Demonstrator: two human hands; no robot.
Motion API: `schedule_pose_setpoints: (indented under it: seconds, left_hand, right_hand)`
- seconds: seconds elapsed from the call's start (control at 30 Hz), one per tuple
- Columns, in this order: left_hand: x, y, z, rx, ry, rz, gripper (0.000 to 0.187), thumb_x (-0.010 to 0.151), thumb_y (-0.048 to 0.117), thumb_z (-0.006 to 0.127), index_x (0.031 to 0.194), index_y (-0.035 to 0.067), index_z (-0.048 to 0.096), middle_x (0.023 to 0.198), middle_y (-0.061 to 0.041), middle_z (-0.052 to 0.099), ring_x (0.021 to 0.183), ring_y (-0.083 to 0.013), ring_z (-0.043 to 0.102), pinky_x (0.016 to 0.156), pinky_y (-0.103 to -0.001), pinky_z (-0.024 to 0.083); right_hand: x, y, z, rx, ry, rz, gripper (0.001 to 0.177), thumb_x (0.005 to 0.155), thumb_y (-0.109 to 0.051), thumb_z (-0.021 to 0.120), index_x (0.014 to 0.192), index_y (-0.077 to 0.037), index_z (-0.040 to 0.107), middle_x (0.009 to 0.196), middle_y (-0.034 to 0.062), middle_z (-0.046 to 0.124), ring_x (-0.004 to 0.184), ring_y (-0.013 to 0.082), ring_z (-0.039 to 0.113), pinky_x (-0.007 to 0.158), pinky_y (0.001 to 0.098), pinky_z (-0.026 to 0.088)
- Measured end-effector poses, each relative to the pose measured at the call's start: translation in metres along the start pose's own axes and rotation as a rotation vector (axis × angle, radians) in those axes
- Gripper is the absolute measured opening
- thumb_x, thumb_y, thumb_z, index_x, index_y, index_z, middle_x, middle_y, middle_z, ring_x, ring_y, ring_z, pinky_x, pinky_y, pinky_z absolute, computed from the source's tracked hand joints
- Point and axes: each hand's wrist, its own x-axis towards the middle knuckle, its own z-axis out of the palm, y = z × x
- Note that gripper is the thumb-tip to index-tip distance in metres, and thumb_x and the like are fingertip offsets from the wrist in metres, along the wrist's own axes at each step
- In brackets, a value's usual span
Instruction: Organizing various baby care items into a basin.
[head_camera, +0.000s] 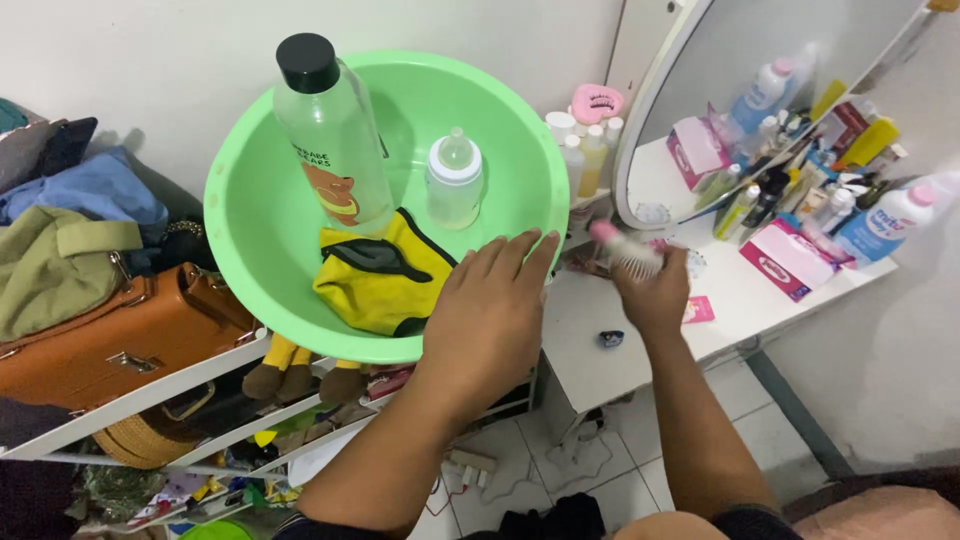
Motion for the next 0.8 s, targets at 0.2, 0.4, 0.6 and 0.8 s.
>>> schedule_pose_setpoints:
  seconds: [0.2,0.4,0.6,0.8]
  left_hand:
    - [-0.002,-0.001,0.005,0.004,0.085,0.022,0.055,0.088,0.012,0.064,0.142,0.002,0.053,0.138,-0.016,0.060,0.121,-0.0386,0.060,0.104,-0.051,0.046]
    - [-0.004,-0.004,0.011,-0.052,0.111,0.009,0.055,0.086,0.010,0.063,0.139,0.000,0.054,0.138,-0.017,0.061,0.119,-0.0371,0.060,0.102,-0.052,0.046]
    - [-0.003,-0.008,0.019,-0.069,0.103,-0.013,0.054,0.087,0.010,0.062,0.140,0.002,0.054,0.138,-0.017,0.060,0.121,-0.0369,0.059,0.103,-0.051,0.046]
    - [-0.004,-0.007,0.018,-0.099,0.052,-0.054,0.055,0.088,0.012,0.062,0.141,0.002,0.053,0.139,-0.017,0.059,0.122,-0.0371,0.058,0.104,-0.051,0.044]
  right_hand:
    - [0.063,-0.081,-0.058,0.534,0.138,-0.439,0.052,0.093,-0.013,0.085,0.125,-0.004,0.044,0.113,0.0088,0.057,0.107,0.0172,0.062,0.099,0.0325,0.053]
    - [0.108,-0.210,-0.081,0.406,-0.158,-0.859,0.056,0.093,-0.015,0.089,0.129,-0.002,0.048,0.124,0.0127,0.062,0.116,0.0217,0.066,0.104,0.0360,0.056]
    - [0.125,-0.292,-0.040,0.116,-0.446,-0.960,0.066,0.085,-0.027,0.092,0.131,-0.005,0.051,0.117,0.0177,0.068,0.106,0.0292,0.070,0.091,0.0389,0.056]
    - [0.137,-0.303,0.002,0.012,-0.730,-0.798,0.069,0.077,-0.024,0.088,0.133,-0.008,0.049,0.115,0.0157,0.070,0.105,0.0289,0.070,0.089,0.0408,0.054]
